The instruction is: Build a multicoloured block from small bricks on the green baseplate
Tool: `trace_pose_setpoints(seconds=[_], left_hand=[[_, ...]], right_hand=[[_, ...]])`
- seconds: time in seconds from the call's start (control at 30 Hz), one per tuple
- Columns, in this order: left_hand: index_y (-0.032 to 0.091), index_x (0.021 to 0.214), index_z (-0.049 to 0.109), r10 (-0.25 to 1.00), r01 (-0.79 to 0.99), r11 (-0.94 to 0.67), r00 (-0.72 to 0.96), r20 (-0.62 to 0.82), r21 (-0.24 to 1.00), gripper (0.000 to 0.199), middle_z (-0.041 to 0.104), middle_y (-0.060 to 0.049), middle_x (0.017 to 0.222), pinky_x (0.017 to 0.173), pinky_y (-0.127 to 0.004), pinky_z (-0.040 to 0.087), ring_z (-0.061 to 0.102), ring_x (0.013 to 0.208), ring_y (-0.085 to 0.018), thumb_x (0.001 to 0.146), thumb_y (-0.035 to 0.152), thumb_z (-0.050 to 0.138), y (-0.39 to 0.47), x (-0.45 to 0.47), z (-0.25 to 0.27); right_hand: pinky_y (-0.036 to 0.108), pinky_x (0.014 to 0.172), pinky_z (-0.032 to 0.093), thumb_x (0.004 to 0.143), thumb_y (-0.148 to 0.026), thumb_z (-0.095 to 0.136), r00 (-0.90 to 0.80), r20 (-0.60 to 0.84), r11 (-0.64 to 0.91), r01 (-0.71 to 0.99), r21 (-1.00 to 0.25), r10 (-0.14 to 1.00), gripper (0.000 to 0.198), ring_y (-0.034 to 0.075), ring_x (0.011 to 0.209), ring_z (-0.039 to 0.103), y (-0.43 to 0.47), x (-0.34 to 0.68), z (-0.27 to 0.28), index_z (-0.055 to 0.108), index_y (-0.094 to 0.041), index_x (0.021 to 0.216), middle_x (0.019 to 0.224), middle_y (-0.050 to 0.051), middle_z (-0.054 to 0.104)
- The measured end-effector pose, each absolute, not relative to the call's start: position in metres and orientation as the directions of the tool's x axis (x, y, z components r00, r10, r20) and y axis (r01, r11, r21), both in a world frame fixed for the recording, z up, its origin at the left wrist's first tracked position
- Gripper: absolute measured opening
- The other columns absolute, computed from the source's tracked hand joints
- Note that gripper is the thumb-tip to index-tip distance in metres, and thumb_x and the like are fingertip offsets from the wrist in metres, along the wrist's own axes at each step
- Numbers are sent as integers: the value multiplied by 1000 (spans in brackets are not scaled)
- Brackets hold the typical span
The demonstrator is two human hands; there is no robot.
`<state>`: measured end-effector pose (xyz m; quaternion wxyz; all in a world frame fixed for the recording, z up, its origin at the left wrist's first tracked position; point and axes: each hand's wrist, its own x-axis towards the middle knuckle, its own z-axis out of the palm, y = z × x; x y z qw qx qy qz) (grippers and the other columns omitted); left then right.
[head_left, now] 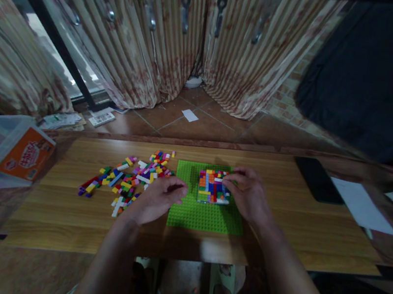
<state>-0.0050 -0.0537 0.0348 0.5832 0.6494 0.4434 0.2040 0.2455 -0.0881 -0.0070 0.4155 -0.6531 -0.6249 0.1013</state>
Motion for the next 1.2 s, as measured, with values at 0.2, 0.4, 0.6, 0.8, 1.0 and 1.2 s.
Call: trace_pose_setpoints(seconds=[0.2, 0.4, 0.6, 0.8, 1.0, 1.2], left_hand=[[16, 89, 63, 809, 370, 60, 527, -262, 927, 25, 59, 0, 77, 71, -30, 52, 60, 73, -15, 81, 39, 57, -54, -5, 37], [16, 89, 62, 810, 366, 50, 530, -253, 929, 25, 59, -1, 77, 71, -30, 51, 59, 73, -15, 81, 39, 57, -53, -6, 35], [16, 88, 63, 817, 380, 50, 517, -257, 924, 25, 60, -1, 77, 70, -29, 51, 59, 72, -15, 80, 39, 57, -54, -5, 37], [17, 88, 64, 823, 412, 13, 513, -244, 911, 24, 63, -2, 78, 69, -28, 49, 61, 73, -16, 82, 39, 56, -54, -6, 39], [17, 87, 64, 825, 448, -23, 514, -236, 894, 23, 63, -1, 76, 66, -27, 48, 61, 71, -16, 83, 38, 55, -54, -7, 41], [17, 89, 64, 820, 457, -47, 525, -227, 888, 24, 63, -2, 78, 66, -27, 47, 62, 73, -16, 85, 38, 54, -53, -11, 36]], right_hand=[[40, 89, 43, 76, -35, 69, 320, 326, 54, 635, -770, 889, 11, 22, 93, 58, -87, 241, -11, 75, -26, 75, 94, 5, 61], [39, 87, 43, 77, -37, 68, 332, 296, 31, 618, -786, 896, 14, 21, 93, 57, -87, 239, -9, 76, -26, 75, 91, 4, 61], [38, 84, 44, 77, -40, 68, 325, 251, 40, 538, -842, 912, 17, 21, 89, 58, -87, 242, -12, 76, -25, 77, 88, 3, 62], [38, 81, 46, 78, -41, 67, 320, 248, 46, 528, -848, 914, 18, 20, 86, 58, -86, 243, -16, 76, -25, 78, 87, 3, 62], [37, 83, 44, 81, -36, 64, 280, 303, 67, 625, -778, 911, 16, 20, 86, 58, -88, 243, -11, 75, -25, 76, 86, 4, 62], [35, 81, 46, 85, -31, 59, 219, 343, 102, 693, -714, 914, 17, 20, 85, 59, -88, 241, -6, 74, -24, 79, 86, 4, 62]])
